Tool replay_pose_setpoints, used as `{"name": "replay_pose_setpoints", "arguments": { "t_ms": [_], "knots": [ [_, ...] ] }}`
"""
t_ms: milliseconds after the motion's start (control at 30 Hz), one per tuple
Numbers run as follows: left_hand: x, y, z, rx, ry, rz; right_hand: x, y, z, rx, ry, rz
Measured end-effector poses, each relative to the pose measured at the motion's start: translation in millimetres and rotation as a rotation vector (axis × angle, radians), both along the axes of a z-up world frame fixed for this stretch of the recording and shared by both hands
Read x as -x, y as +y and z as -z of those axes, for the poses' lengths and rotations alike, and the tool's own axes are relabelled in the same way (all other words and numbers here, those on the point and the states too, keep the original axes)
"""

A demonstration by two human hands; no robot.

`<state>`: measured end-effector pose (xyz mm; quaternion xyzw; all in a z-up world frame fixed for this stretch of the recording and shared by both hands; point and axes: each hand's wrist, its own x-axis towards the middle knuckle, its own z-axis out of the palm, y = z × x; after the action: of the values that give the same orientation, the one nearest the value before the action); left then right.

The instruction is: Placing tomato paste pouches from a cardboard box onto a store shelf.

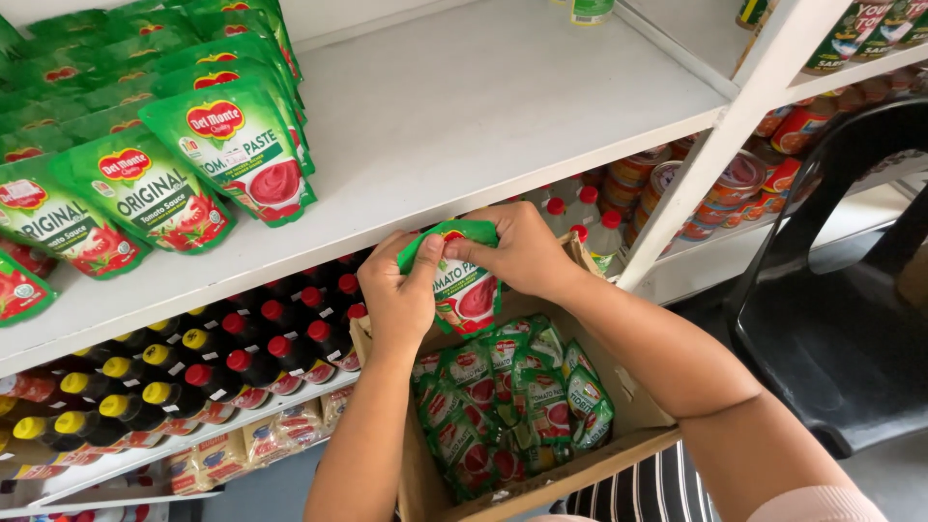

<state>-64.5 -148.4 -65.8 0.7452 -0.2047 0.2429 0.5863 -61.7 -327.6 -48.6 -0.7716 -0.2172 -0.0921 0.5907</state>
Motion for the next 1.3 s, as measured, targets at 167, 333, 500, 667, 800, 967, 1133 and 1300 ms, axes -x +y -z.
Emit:
{"name": "replay_pose_setpoints", "arguments": {
  "t_ms": [167,333,500,667,800,967,1133,1300],
  "knots": [
    [7.3,1.3,-8.7,-0.012,-0.021,0.006,-5.4,-1.5,17.2,-0.096,0.054,-0.024],
    [6.9,1.4,-5.2,-0.022,-0.027,0.01,-18.3,-14.2,29.5,-0.423,0.292,-0.299],
    [3.8,-0.5,-3.5,-0.022,-0.027,0.022,-15.6,-13.9,30.3,-0.121,0.033,-0.035],
    [4.9,0.6,-5.5,-0.024,-0.022,0.026,-10.3,-10.4,26.5,-0.05,-0.014,0.044],
    [5.1,4.4,-5.1,0.011,0.008,0.034,-11.5,-14.7,21.1,-0.301,0.265,-0.26],
    [3.8,6.4,-0.5,0.017,0.001,0.029,-14.3,-14.1,29.5,-0.13,0.18,-0.214],
    [4.7,4.7,-4.7,0.01,0.017,0.038,-11.3,-13.4,28.9,-0.037,0.086,-0.127],
    [9.3,3.2,-12.5,-0.062,0.05,0.018,-9.1,-9.2,31.4,0.064,-0.072,-0.057]
  ]
}}
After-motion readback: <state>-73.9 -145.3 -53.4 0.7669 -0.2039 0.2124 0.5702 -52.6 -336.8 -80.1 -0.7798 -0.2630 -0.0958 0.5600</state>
